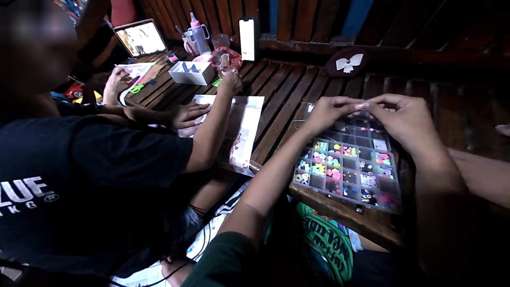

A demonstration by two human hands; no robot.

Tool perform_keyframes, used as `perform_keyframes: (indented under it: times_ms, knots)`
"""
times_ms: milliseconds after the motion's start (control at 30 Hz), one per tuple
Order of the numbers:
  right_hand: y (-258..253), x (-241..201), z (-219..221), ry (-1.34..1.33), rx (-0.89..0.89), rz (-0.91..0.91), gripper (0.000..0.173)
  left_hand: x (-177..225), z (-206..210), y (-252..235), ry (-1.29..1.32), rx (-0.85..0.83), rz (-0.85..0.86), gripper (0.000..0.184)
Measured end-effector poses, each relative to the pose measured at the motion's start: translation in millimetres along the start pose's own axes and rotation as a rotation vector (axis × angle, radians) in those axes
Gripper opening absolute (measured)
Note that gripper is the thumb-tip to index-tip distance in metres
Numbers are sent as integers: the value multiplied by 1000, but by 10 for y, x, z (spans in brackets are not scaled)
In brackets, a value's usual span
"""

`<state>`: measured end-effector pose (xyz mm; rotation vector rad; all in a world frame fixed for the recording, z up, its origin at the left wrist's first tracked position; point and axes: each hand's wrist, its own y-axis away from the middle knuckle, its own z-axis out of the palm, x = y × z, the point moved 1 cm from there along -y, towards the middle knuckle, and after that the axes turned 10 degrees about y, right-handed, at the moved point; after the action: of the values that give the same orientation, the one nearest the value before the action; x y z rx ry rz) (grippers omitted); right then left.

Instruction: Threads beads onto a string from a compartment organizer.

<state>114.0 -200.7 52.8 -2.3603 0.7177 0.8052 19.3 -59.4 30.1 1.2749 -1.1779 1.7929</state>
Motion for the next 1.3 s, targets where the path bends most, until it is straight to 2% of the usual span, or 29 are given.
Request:
perform_keyframes:
  times_ms: [233, 333, 533, 700, 833, 933, 1133, 1300]
  knots:
    - [-15, 18, -86, -14, 58, 70, 27, 52, -34, 5, -67, 58, -10, 17]
    - [-30, 1, -91, -63, 77, 124, 23, 25, -67, -9, -87, 78, 0, 17]
    - [-46, 39, -102, -124, 112, 89, 18, 3, -91, -10, -80, 88, 10, 15]
    - [-43, 85, -120, -87, 107, 95, 24, -11, -71, -10, -88, 105, -4, 15]
    - [16, 8, -108, -16, 38, 59, 26, 43, -33, 16, -130, 82, 99, 35]
    - [36, -62, -43, 19, -21, 19, 19, 24, -15, 4, -120, 8, 221, 44]
    - [8, 22, -6, 82, -105, 38, 19, -36, 10, 11, -263, -145, 288, 31]
    - [-1, 55, 18, 106, -132, 90, 19, -47, 5, 25, -485, -175, 361, 23]
